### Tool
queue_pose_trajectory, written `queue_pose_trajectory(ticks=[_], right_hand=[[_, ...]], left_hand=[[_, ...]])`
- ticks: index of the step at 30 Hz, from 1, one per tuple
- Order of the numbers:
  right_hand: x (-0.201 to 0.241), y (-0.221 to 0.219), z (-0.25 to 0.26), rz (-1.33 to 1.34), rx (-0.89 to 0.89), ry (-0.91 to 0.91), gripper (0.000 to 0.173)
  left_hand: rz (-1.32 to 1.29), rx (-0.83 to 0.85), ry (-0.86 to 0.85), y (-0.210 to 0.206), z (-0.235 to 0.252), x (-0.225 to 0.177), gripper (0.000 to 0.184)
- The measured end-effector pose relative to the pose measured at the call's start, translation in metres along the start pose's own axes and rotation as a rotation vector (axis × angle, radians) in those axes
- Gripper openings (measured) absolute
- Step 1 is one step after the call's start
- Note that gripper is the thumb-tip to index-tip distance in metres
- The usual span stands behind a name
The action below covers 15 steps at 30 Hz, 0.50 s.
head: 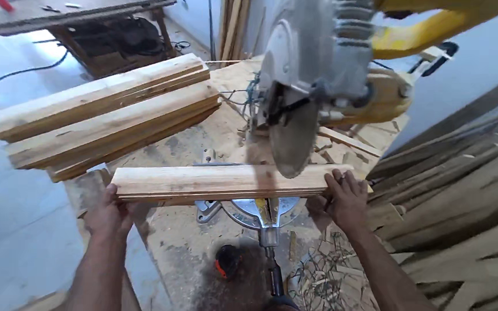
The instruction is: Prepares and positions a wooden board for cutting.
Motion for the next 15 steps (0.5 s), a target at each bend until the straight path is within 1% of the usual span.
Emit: queue_pose_trajectory(ticks=[3,8,11,15], right_hand=[[0.017,-0.007,0.009,0.006,-0.059,0.077,0.068],[0.088,-0.018,0.040,0.082,-0.150,0.136,0.053],[0.126,-0.030,0.055,0.110,-0.130,0.120,0.052],[0.154,-0.046,0.062,0.144,-0.133,0.109,0.052]], left_hand=[[0.027,-0.053,0.008,0.016,0.002,-0.020,0.038],[0.099,-0.132,0.021,0.070,0.036,-0.070,0.051],[0.065,-0.191,0.038,0.088,0.058,-0.092,0.051],[0.071,-0.156,0.027,0.106,0.084,-0.101,0.047]])
Point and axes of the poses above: each hand's wrist, its own z-axis towards the middle knuckle, its own y-axis out of the back of the hand, x = y × z, the point moved 2 cm from there along z, towards the middle knuckle, and after that the axes turned 14 degrees about y, right-handed, at the moved point
